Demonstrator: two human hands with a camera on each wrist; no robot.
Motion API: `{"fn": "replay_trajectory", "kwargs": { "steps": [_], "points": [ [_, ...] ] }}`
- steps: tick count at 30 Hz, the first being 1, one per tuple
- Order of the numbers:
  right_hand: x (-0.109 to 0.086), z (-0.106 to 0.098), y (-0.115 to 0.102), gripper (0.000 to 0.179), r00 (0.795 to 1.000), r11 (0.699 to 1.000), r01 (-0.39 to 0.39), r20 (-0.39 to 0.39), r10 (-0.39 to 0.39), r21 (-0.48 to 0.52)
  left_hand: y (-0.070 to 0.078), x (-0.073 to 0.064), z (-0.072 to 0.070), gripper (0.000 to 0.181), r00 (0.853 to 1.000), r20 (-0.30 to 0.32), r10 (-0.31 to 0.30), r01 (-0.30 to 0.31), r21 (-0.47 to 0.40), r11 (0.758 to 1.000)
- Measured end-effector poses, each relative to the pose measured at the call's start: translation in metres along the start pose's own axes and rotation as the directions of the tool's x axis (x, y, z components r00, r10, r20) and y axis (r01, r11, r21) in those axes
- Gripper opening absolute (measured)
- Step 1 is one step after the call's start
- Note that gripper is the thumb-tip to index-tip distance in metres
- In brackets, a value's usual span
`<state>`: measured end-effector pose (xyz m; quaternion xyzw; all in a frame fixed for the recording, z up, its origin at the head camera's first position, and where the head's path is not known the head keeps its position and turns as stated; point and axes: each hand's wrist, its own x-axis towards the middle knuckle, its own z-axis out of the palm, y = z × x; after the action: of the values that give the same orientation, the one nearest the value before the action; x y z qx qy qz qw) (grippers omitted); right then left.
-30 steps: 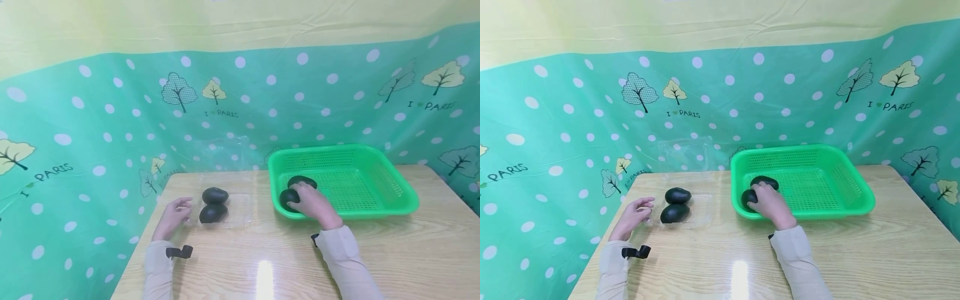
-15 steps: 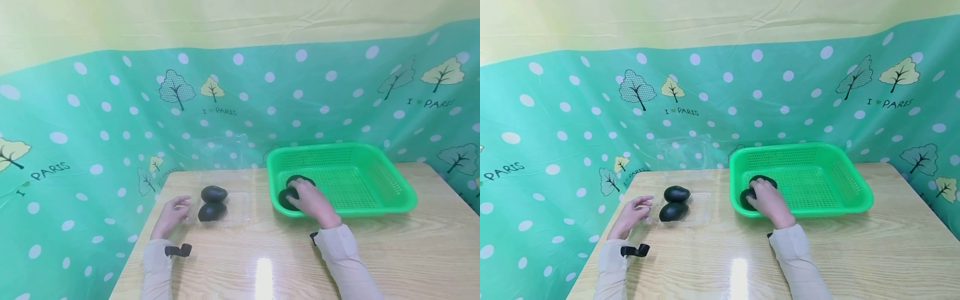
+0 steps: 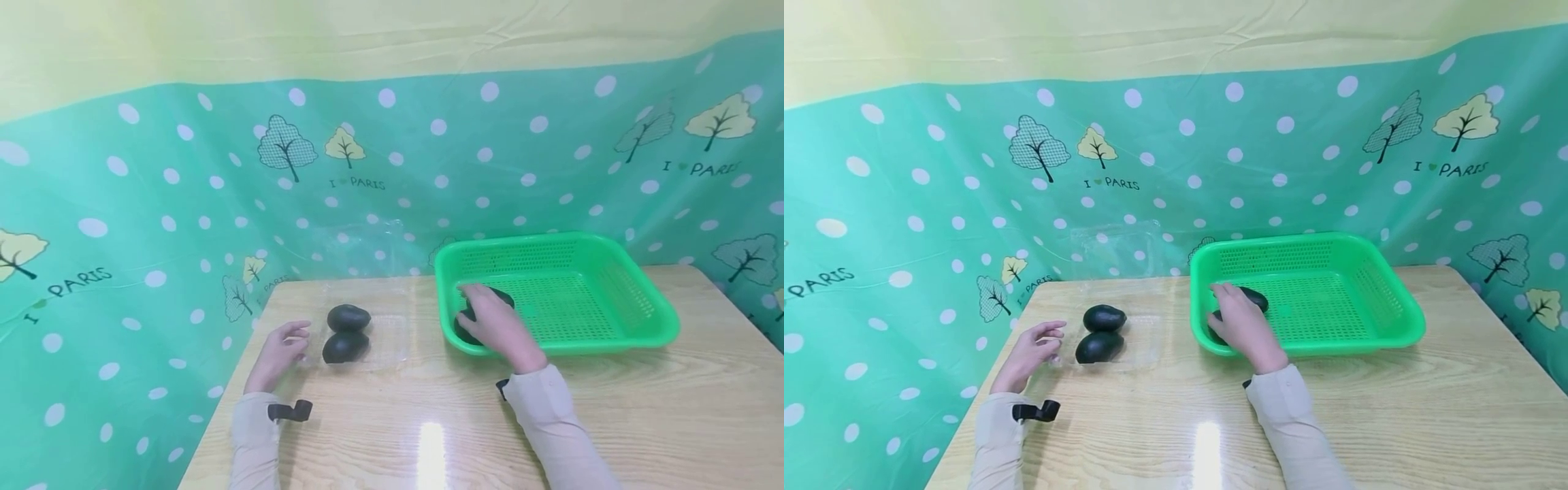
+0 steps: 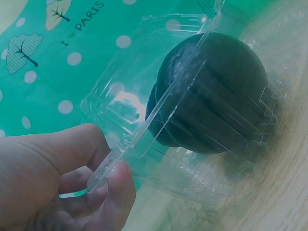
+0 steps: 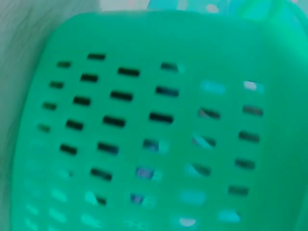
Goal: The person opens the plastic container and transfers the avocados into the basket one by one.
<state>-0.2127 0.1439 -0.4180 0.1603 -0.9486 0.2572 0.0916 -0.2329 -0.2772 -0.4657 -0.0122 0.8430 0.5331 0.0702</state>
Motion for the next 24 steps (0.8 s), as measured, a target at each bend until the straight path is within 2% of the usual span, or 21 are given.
{"fn": "replay_trajectory", "kwargs": {
  "steps": [7,11,18,24],
  "points": [
    [0.007,0.006,-0.012,0.052,0.997,0.998,0.062,-0.041,-0.062,-0.002,0.001,-0.002,-0.001,0.053,1.0,-0.011,-0.005,0.005,0.021,1.0],
    [0.01,0.01,-0.018,0.051,0.996,0.997,0.073,-0.045,-0.072,0.013,-0.001,-0.002,-0.001,0.054,1.0,-0.011,-0.006,0.006,0.025,1.0],
    [0.017,0.017,-0.034,0.049,0.993,0.993,0.112,-0.049,-0.11,0.042,-0.004,0.003,-0.002,0.056,1.0,-0.009,-0.005,0.005,-0.001,1.0],
    [0.021,0.023,-0.047,0.047,0.98,0.981,0.187,-0.076,-0.183,0.05,0.005,0.0,0.0,0.055,1.0,0.005,-0.018,0.018,-0.002,1.0]
  ]
}}
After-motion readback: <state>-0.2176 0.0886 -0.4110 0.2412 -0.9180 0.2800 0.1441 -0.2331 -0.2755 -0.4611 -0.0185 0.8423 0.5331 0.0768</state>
